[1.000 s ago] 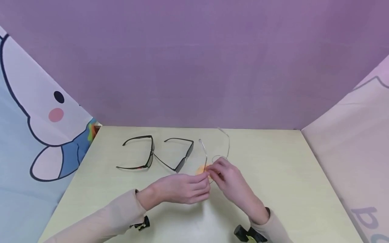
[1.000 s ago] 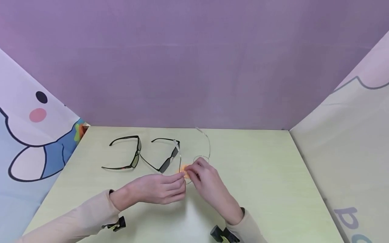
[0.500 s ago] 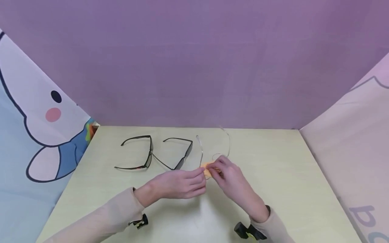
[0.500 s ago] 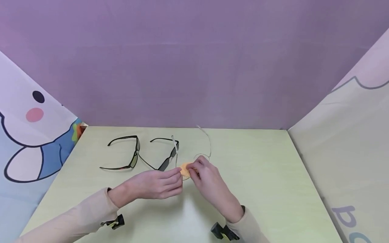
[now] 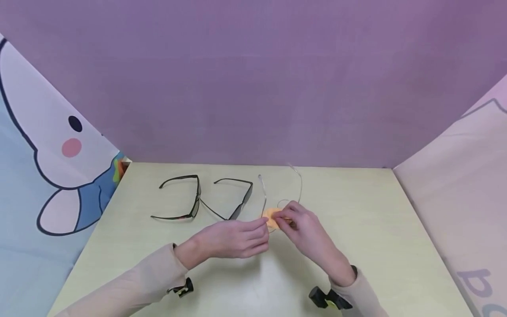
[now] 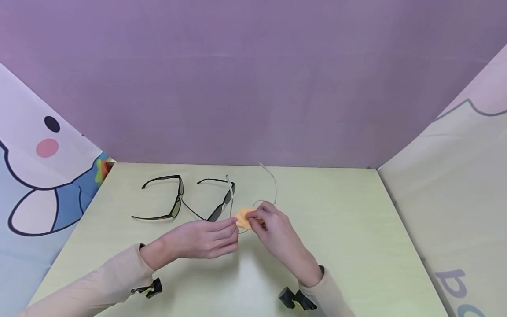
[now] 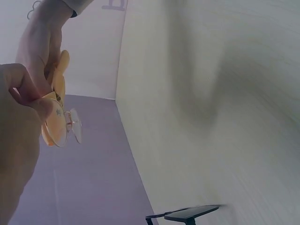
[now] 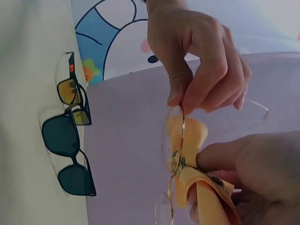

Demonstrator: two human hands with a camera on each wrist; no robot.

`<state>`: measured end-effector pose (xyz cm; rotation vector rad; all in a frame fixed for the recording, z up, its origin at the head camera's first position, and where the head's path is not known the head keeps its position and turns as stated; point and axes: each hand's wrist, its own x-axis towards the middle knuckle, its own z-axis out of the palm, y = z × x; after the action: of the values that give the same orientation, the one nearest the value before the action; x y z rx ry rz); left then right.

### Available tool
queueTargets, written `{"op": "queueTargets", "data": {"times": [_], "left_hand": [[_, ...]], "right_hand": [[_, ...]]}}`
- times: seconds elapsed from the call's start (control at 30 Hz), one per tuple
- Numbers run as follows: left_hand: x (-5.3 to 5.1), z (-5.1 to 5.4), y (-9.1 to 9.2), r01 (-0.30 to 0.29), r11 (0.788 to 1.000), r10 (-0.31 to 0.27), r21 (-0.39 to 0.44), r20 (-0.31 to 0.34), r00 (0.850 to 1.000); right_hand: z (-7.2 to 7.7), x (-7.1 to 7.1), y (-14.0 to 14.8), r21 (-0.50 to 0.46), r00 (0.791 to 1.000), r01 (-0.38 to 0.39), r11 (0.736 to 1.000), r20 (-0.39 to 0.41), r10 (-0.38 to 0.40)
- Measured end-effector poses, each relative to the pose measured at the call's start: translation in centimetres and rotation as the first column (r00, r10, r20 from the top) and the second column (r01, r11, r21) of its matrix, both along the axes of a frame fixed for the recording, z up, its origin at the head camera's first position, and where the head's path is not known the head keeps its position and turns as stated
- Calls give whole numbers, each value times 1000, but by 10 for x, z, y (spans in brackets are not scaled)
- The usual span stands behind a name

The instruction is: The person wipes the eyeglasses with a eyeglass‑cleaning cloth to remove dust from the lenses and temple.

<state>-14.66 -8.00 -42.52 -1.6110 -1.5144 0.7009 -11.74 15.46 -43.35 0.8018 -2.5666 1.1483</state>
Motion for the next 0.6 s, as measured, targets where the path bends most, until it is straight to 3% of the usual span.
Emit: {"op": "queueTargets", "data": {"times": [0.23, 0.3, 0.47, 0.6], "left_hand": [[-2, -4, 0, 20, 1000, -20, 18, 38, 999], [-2, -4, 0, 23, 1000, -23, 17, 36, 999], [-1, -3, 0, 22, 1000, -22, 10, 34, 999], [-3, -3, -1, 15, 1000, -16, 14, 40, 999]], "right_hand": [[-3, 3, 0, -58, 991, -115, 992, 60, 119], [-5, 2, 0, -56, 993, -109, 992, 30, 111], [-7, -2, -1, -8, 998, -12, 1000, -66, 11], [-7, -2, 0, -37, 998, -69, 997, 8, 70]]}}
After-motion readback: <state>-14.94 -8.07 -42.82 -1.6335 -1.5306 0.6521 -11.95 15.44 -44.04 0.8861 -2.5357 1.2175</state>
